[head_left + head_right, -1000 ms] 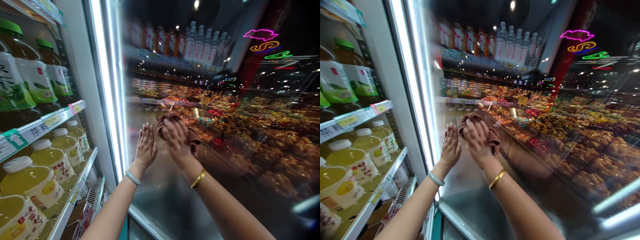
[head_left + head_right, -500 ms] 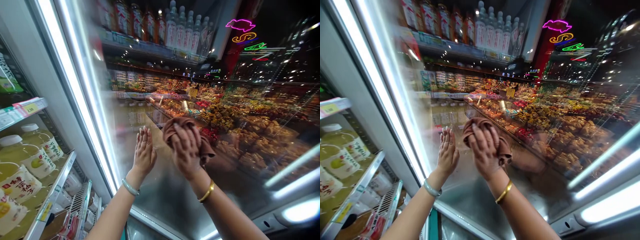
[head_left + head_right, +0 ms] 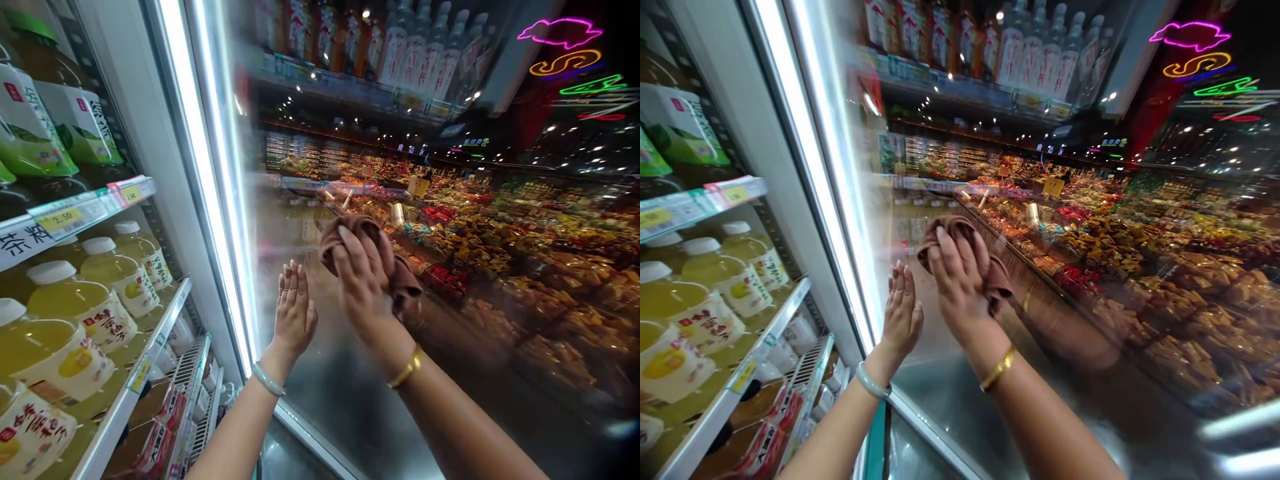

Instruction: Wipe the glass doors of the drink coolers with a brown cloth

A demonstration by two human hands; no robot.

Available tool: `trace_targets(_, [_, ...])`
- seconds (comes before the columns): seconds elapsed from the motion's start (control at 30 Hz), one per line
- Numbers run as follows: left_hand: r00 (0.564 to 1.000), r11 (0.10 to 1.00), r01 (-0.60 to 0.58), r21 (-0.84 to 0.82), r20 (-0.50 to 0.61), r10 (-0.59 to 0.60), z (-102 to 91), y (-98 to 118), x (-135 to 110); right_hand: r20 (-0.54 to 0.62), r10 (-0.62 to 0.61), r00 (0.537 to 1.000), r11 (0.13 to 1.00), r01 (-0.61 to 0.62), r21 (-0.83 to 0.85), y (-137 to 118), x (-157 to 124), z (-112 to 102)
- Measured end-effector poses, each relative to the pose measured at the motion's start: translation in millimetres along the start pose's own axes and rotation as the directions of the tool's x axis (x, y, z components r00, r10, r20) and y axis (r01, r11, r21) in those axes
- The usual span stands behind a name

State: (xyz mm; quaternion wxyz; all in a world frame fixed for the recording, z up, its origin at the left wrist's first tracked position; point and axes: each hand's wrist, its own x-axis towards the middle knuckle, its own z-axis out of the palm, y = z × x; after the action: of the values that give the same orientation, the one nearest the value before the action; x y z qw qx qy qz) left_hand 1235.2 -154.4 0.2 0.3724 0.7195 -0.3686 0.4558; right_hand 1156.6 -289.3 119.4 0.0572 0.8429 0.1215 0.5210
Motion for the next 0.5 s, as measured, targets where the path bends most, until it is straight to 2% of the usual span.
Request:
trace_targets(0.07, [0.999,0.999,0.04,0.001,-0.019,-0.04,-5.4,-12.4,-2.3,0.076,-0.061,0.995,0.98,0.045,0.196,-16.4,16.5,45.3])
trace_targets(0.1, [0.998,0.998,0.059,0.006,-0.025,-0.059,-9.0,-18.7,-5.0,0.116,-0.107,0.987,0.967,0.076,0.243,-25.2,14.0,66.4])
trace_targets(0.13, [0.997,0.997,0.075,0.013,-0.029,-0.075,-13.1,-24.6,-8.9,0.163,-0.143,0.976,0.953,0.091,0.29,-33.5,5.0,84.0])
trace_targets(0.17, [0.996,0.996,0.088,0.02,-0.029,-0.088,-17.5,-29.8,-13.8,0.22,-0.164,0.962,0.91,0.062,0.411,-40.8,-8.8,96.8])
trace_targets(0.2, [0.995,0.995,0.1,0.028,-0.026,-0.1,-21.8,-34.0,-19.4,0.247,-0.192,0.95,0.891,0.063,0.45,-46.1,-25.1,104.0])
trace_targets(0.27, [0.994,0.993,0.113,0.046,-0.014,-0.112,-29.4,-38.7,-30.9,0.265,-0.228,0.937,0.861,0.067,0.504,-48.7,-54.7,102.2])
trace_targets(0.33, [0.994,0.991,0.113,0.069,-0.001,-0.113,-33.8,-39.2,-38.7,0.256,-0.233,0.938,0.849,0.068,0.523,-40.2,-64.2,87.2])
trace_targets(0.4, [0.994,0.989,0.109,0.096,0.012,-0.11,-34.9,-38.2,-39.0,0.241,-0.202,0.949,0.848,0.047,0.527,-26.3,-44.4,73.3])
trace_targets(0.5, [0.995,0.987,0.095,0.13,0.027,-0.1,-32.5,-41.3,-25.5,0.208,-0.143,0.968,0.863,0.019,0.505,-14.4,18.6,75.9])
